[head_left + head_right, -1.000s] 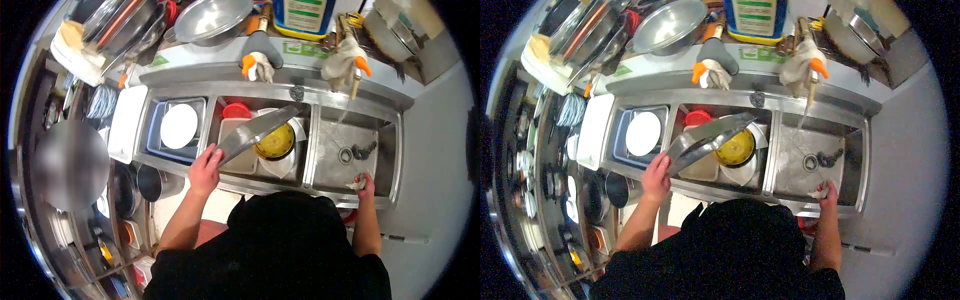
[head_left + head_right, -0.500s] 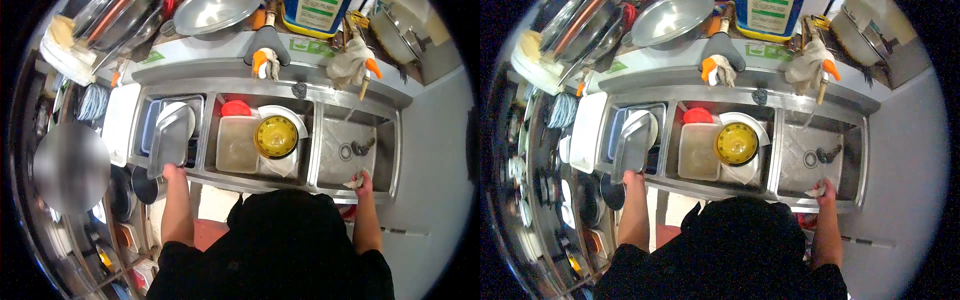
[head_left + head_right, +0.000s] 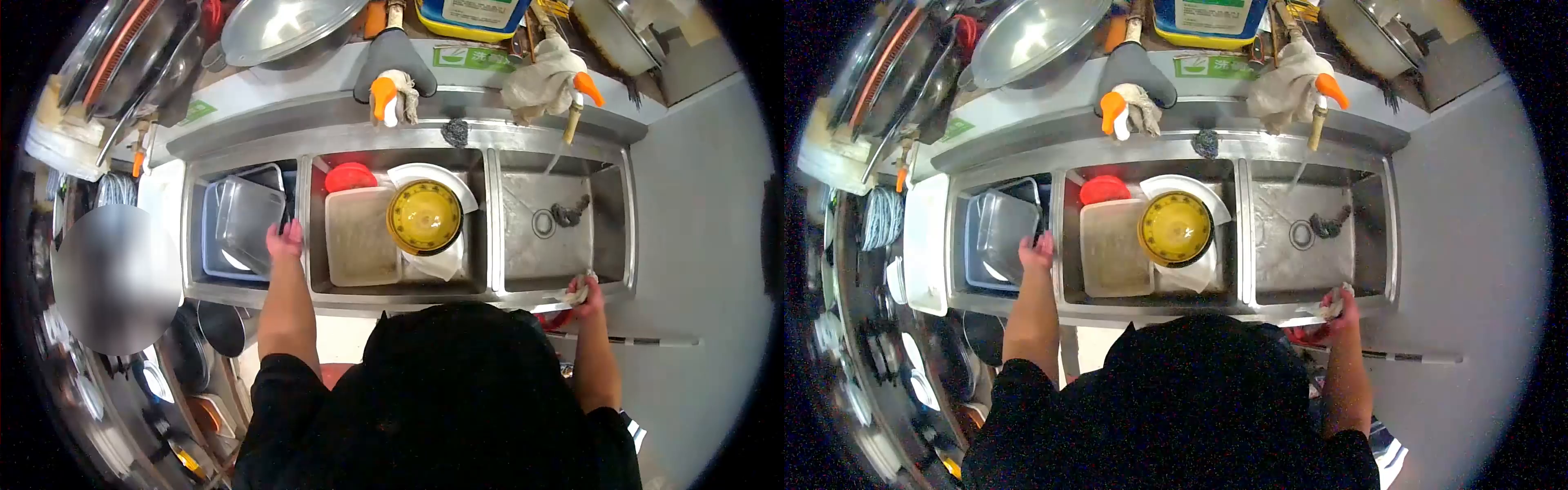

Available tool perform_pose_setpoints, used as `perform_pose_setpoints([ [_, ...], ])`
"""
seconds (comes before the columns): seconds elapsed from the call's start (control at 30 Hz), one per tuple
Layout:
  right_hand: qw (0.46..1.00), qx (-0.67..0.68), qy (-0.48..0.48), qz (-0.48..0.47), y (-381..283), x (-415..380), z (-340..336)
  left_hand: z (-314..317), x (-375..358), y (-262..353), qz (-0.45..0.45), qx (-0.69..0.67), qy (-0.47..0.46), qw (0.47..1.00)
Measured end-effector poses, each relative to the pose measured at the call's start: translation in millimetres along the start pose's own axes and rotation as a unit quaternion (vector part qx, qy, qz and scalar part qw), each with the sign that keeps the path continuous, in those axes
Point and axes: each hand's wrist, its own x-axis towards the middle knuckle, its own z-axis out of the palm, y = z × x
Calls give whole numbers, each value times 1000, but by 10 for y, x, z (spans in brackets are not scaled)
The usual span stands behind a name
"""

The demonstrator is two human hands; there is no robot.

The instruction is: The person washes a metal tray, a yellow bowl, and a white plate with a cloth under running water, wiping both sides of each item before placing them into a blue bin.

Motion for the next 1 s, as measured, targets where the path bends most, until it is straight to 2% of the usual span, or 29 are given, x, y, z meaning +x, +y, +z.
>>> perform_pose_setpoints([
  [0.03, 1000, -1, 4, 0, 7, -14, -1, -37, 48, -51, -49, -7, -21, 999],
  [0.07, 1000, 20, 7, 10, 18, -15, 4, -203, 263, -186, 6, 134, -110, 985],
  [0.13, 999, 40, 13, 18, 21, -12, 11, -70, -103, -644, 63, 259, -94, 959],
  [0.17, 999, 28, -15, -18, 35, -11, 24, -185, 91, -855, 60, 405, -143, 901],
  [0.2, 997, 16, -44, -54, 51, -9, 62, -298, 290, -1063, 57, 540, -190, 818],
  [0.23, 997, 16, -42, -56, 43, -13, 144, -222, 65, -1311, 82, 565, -184, 800],
  [0.27, 998, 7, 43, -38, 5, -41, 297, -114, -206, -1598, 107, 590, -178, 780],
  [0.3, 992, -1, 128, -21, -43, -57, 424, -97, -171, -1844, 96, 654, -185, 727],
  [0.33, 991, 0, 132, -24, -81, -58, 519, -102, -82, -2082, 86, 714, -192, 668],
  [0.43, 993, -16, 114, -9, -195, -33, 654, -38, -208, -2515, 67, 737, -228, 632],
  [0.47, 997, -25, 70, -1, -230, -17, 669, 30, -374, -2557, 36, 728, -166, 664],
  [0.5, 999, -33, 24, 9, -255, 0, 701, 61, -427, -2563, 37, 729, -168, 663],
  [0.57, 998, -57, 27, -6, -263, 49, 767, 96, -528, -2590, -27, 653, -126, 746],
  [0.6, 996, -80, 29, -18, -273, 78, 785, 88, -571, -2633, -24, 656, -127, 743],
  [0.67, 993, -110, 18, -28, -276, 87, 916, 21, -549, -2642, 164, 557, -101, 808],
  [0.7, 989, -142, 9, -39, -264, 75, 993, 99, -665, -2561, 167, 560, -102, 805],
  [0.77, 992, -116, 12, -45, -259, 82, 1257, 410, -1213, -2277, 262, 746, -120, 600],
  [0.8, 992, -113, -30, -46, -282, 96, 1416, 545, -1416, -2209, 266, 748, -120, 596],
  [0.87, 990, -113, -79, -38, -321, 112, 1730, 794, -1739, -2154, 356, 790, -144, 479],
  [0.9, 989, -118, -87, -29, -339, 110, 1887, 893, -1820, -2139, 359, 791, -146, 473],
  [0.97, 986, -118, -113, -23, -378, 58, 2162, 1074, -1924, -2113, 619, 661, -252, 343],
  [1.0, 982, -126, -139, -17, -406, 6, 2285, 1168, -1955, -2111, 621, 660, -255, 338],
])
